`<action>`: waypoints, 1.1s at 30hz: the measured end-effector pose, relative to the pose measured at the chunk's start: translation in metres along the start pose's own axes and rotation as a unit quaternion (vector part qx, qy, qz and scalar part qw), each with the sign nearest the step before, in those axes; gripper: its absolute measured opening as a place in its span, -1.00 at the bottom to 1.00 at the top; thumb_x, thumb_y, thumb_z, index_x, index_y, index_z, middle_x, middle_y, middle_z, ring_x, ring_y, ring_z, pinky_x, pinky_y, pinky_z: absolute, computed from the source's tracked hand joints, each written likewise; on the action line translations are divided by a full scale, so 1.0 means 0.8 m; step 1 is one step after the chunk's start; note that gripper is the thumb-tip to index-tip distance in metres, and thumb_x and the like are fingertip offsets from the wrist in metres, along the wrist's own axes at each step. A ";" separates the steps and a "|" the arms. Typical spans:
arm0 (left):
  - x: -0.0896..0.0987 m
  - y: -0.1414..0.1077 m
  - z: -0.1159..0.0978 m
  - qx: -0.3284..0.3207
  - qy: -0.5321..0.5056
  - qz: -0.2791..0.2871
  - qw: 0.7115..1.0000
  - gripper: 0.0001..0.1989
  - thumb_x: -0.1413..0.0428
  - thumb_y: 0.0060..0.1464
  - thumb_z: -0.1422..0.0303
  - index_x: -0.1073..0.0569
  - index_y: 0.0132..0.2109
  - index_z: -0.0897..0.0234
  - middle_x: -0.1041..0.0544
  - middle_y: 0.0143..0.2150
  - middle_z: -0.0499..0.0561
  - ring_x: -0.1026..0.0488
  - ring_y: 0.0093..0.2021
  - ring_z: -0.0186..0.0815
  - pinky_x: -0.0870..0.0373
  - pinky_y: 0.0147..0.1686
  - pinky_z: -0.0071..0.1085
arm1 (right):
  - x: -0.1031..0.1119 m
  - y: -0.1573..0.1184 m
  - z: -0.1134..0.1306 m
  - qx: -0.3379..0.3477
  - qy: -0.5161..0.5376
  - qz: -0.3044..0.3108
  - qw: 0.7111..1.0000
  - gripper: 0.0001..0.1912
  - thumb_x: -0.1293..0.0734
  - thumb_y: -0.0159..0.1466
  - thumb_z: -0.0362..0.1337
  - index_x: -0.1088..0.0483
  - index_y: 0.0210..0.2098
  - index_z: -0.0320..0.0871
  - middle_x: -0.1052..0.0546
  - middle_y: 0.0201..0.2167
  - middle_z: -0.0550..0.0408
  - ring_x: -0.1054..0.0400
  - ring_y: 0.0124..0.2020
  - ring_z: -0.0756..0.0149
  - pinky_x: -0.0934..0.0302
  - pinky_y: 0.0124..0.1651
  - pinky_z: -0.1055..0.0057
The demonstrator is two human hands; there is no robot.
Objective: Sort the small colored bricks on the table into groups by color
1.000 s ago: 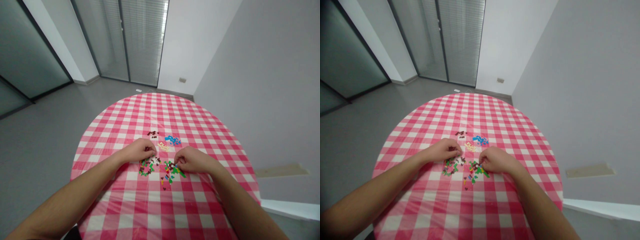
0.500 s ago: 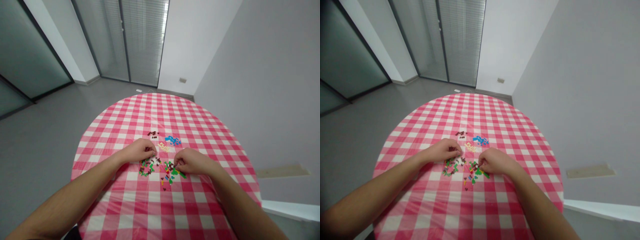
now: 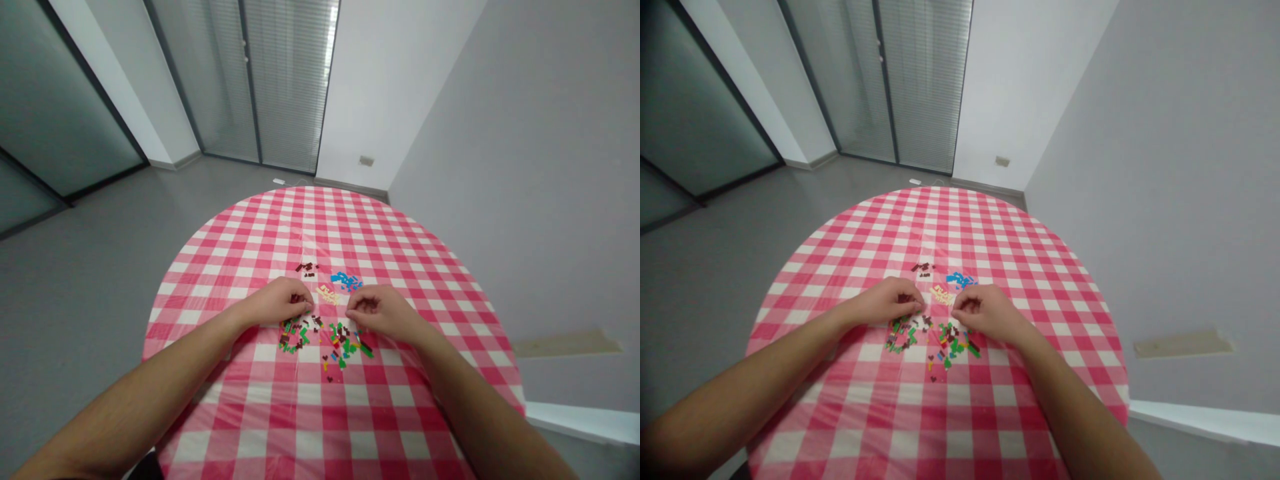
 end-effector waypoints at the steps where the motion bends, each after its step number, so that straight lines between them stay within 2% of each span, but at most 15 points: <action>1: 0.000 0.000 0.000 0.001 -0.001 0.000 1.000 -0.84 -0.08 0.09 0.43 -0.57 -0.27 0.32 -0.58 -0.33 0.01 -0.49 -0.34 -0.34 -0.32 -0.33 -0.50 | 0.001 0.001 -0.004 -0.011 0.043 -0.026 0.999 -0.84 -0.37 0.13 -0.22 -0.47 -0.45 -0.20 -0.49 -0.58 0.10 -0.32 -0.57 0.40 -0.16 -0.51 0.48; 4: 0.000 0.001 0.001 0.002 0.001 0.001 1.000 -0.83 -0.08 0.09 0.43 -0.57 -0.27 0.32 -0.59 -0.33 0.01 -0.49 -0.33 -0.33 -0.33 -0.31 -0.49 | 0.001 0.003 -0.015 -0.030 0.167 -0.075 0.983 -0.75 -0.45 0.08 -0.13 -0.46 -0.44 -0.20 -0.46 -0.63 0.12 -0.31 -0.63 0.39 -0.20 -0.55 0.45; 9: -0.001 0.001 0.003 0.008 0.000 0.002 1.000 -0.83 -0.08 0.10 0.43 -0.57 -0.27 0.32 -0.58 -0.33 0.01 -0.49 -0.34 -0.34 -0.34 -0.32 -0.49 | 0.002 0.005 -0.026 -0.038 0.306 -0.088 0.947 -0.73 -0.51 0.01 -0.16 -0.47 -0.39 -0.18 -0.48 -0.64 0.16 -0.33 -0.63 0.42 -0.27 -0.53 0.46; 14: -0.002 0.000 0.004 0.009 -0.002 0.003 1.000 -0.83 -0.08 0.10 0.42 -0.58 -0.26 0.31 -0.59 -0.32 0.02 -0.49 -0.34 -0.34 -0.34 -0.32 -0.49 | 0.005 0.006 -0.033 -0.055 0.332 -0.086 0.938 -0.75 -0.53 -0.01 -0.19 -0.48 -0.40 -0.18 -0.50 -0.62 0.15 -0.35 -0.63 0.45 -0.27 -0.53 0.49; 22: -0.002 -0.001 0.005 0.010 -0.005 0.005 1.000 -0.83 -0.08 0.09 0.42 -0.57 -0.27 0.32 -0.59 -0.33 0.02 -0.49 -0.34 -0.34 -0.34 -0.33 -0.49 | 0.008 0.008 -0.031 -0.002 0.329 -0.119 0.937 -0.78 -0.51 -0.04 -0.25 -0.42 -0.47 -0.16 -0.51 -0.48 0.13 -0.33 -0.59 0.46 -0.23 -0.53 0.48; 27: -0.001 -0.001 0.004 0.005 -0.003 0.007 1.000 -0.83 -0.08 0.08 0.43 -0.57 -0.28 0.32 -0.59 -0.34 0.01 -0.49 -0.34 -0.34 -0.33 -0.33 -0.50 | 0.012 0.008 -0.033 -0.030 0.270 -0.130 0.954 -0.76 -0.47 0.02 -0.18 -0.49 -0.34 -0.16 -0.49 -0.56 0.13 -0.33 -0.58 0.41 -0.24 -0.48 0.42; 30: -0.001 -0.001 0.004 0.006 -0.002 0.006 1.000 -0.84 -0.08 0.08 0.43 -0.57 -0.28 0.32 -0.59 -0.34 0.01 -0.49 -0.34 -0.34 -0.33 -0.33 -0.49 | 0.020 0.010 -0.036 -0.051 0.129 -0.150 0.979 -0.74 -0.38 0.13 -0.14 -0.53 -0.28 -0.19 -0.52 -0.55 0.07 -0.37 -0.54 0.32 -0.25 -0.43 0.35; 33: -0.002 -0.001 0.005 0.008 -0.003 0.005 1.000 -0.84 -0.08 0.08 0.44 -0.57 -0.28 0.32 -0.59 -0.35 0.01 -0.49 -0.35 -0.33 -0.33 -0.33 -0.49 | 0.028 0.012 -0.037 -0.038 -0.048 -0.176 0.983 -0.78 -0.31 0.20 -0.21 -0.55 -0.26 -0.15 -0.59 -0.39 0.01 -0.45 -0.39 0.24 -0.29 -0.29 0.32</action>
Point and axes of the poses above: each hand's wrist, its own y-axis towards the middle knuckle, its own x-axis out of the back of the hand, z = x × y, the point moved 4 cm from there along y, towards the middle knuckle
